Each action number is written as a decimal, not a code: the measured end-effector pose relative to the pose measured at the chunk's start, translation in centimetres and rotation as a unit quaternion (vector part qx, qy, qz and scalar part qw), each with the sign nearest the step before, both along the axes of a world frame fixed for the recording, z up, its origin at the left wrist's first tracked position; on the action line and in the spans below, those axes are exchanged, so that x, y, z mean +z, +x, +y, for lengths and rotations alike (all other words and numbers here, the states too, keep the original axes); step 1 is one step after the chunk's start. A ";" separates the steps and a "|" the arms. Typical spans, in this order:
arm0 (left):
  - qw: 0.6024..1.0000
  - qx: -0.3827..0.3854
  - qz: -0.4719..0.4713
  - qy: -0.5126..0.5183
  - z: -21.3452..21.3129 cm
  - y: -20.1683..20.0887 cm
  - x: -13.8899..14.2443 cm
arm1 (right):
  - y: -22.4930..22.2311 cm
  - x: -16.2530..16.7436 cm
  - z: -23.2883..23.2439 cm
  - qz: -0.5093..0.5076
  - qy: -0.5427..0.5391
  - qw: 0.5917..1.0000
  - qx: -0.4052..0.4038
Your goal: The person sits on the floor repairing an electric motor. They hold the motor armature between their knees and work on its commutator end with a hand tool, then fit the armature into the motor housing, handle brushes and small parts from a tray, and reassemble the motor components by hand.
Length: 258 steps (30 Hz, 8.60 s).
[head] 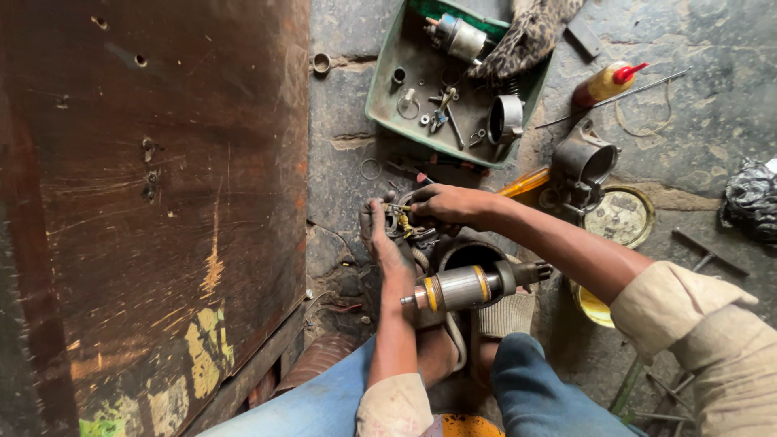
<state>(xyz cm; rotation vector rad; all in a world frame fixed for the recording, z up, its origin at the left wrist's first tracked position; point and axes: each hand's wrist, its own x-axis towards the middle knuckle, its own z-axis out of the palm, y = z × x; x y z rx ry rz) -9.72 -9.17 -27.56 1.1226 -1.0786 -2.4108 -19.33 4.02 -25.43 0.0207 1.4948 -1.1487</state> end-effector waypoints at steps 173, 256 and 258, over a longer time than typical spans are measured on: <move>0.953 0.077 -0.131 0.262 -2.8 -0.5 -2.8 | 3.0 8.0 -2.1 0.441 0.169 0.795 0.381; 0.976 0.095 -0.187 0.060 0.5 0.0 -0.7 | 3.3 3.3 -4.2 0.279 0.225 0.918 0.170; 0.966 0.073 -0.244 0.044 0.5 -0.2 -0.6 | 4.4 2.1 -4.5 0.298 0.230 0.918 0.121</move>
